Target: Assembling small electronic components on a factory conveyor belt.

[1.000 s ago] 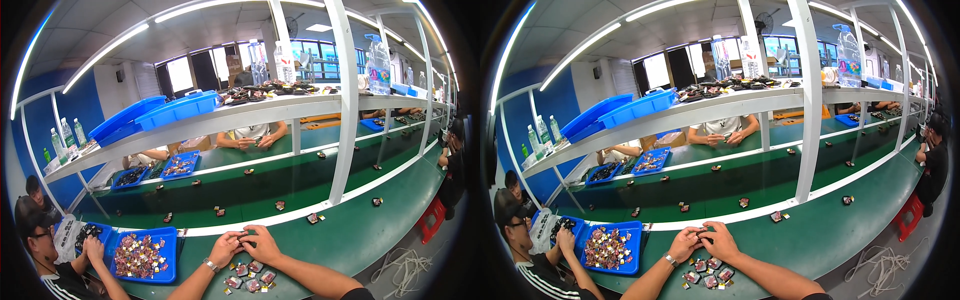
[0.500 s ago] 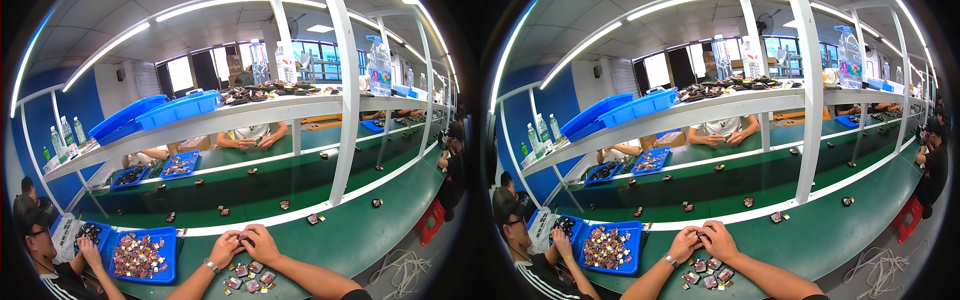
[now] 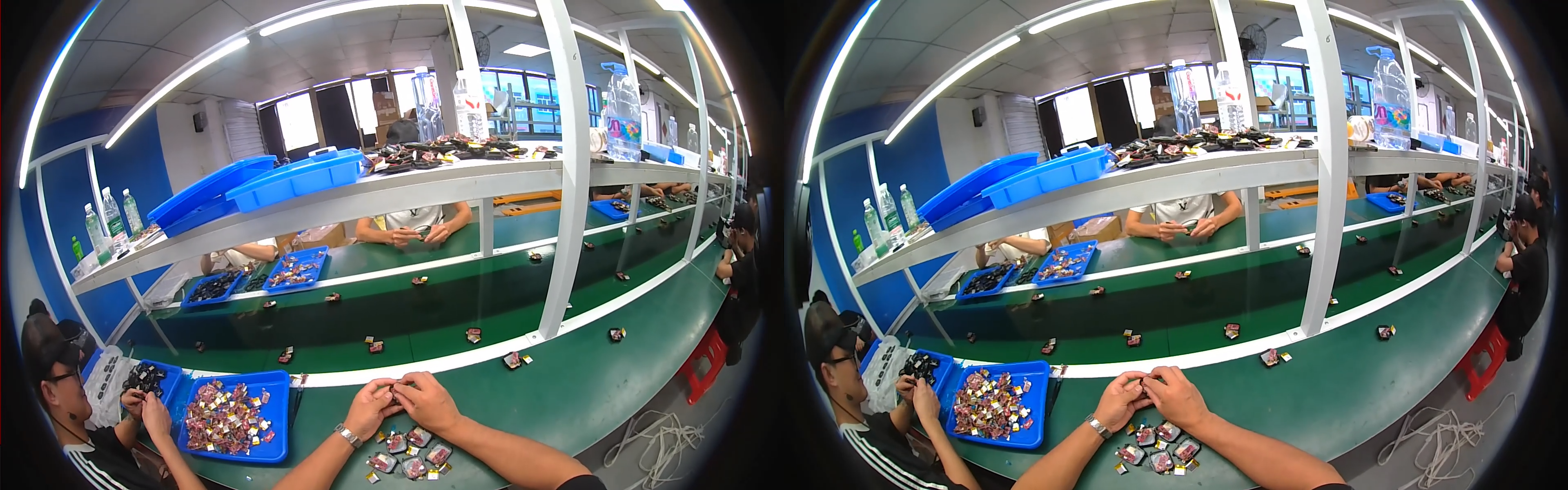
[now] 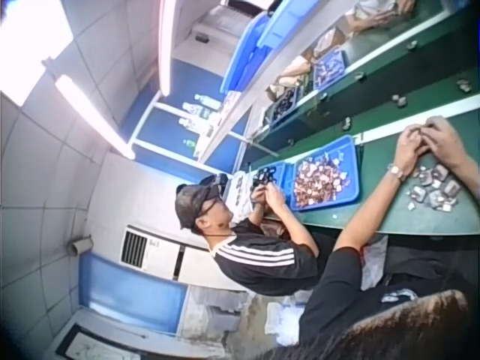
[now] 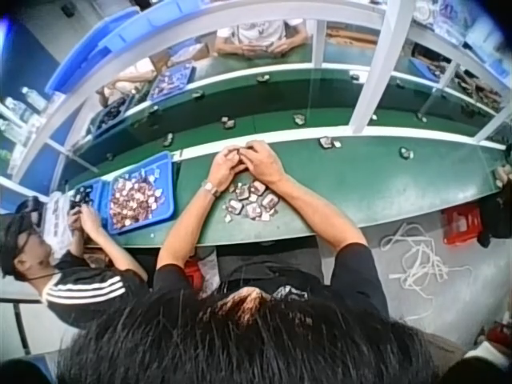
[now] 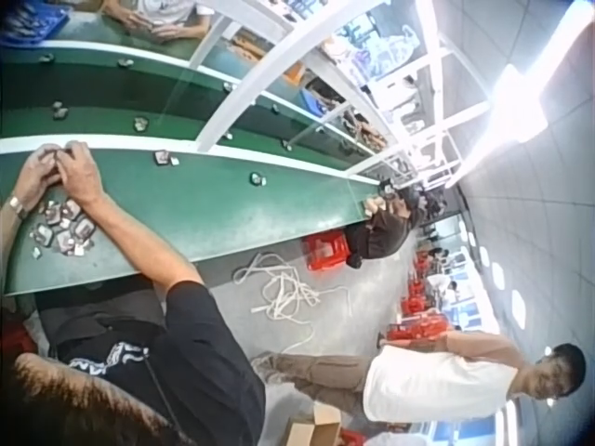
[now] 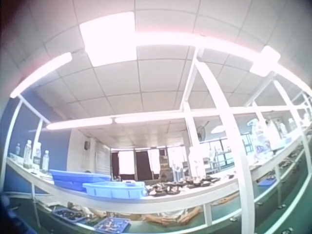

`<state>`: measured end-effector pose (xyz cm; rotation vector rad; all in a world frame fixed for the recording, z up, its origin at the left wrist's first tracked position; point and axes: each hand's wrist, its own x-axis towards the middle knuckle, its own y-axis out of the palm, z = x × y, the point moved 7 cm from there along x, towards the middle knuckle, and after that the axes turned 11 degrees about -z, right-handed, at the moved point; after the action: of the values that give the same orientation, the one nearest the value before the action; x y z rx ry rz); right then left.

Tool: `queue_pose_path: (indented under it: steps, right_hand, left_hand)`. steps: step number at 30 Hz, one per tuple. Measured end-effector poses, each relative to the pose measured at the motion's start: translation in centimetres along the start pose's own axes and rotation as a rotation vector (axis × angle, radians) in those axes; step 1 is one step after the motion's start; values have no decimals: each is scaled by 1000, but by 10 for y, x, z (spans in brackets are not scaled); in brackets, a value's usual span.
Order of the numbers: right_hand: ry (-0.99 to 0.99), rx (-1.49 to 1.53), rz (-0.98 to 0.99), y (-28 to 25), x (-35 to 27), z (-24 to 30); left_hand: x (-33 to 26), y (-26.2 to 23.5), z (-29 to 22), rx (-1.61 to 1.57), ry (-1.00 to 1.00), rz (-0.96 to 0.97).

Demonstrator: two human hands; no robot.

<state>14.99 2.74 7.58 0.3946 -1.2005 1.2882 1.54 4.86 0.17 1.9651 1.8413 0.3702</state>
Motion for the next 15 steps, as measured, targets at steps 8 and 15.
queue_pose_path:
  steps: [8, 15]
  right_hand:
    - [19, 38, -25, 4, -4, 1]
    - [389, 266, -71, 12, -11, -24]
  left_hand:
    - [-1, -6, 2, 112, 77, -116]
    - [-3, -2, -1, 306, 147, -209]
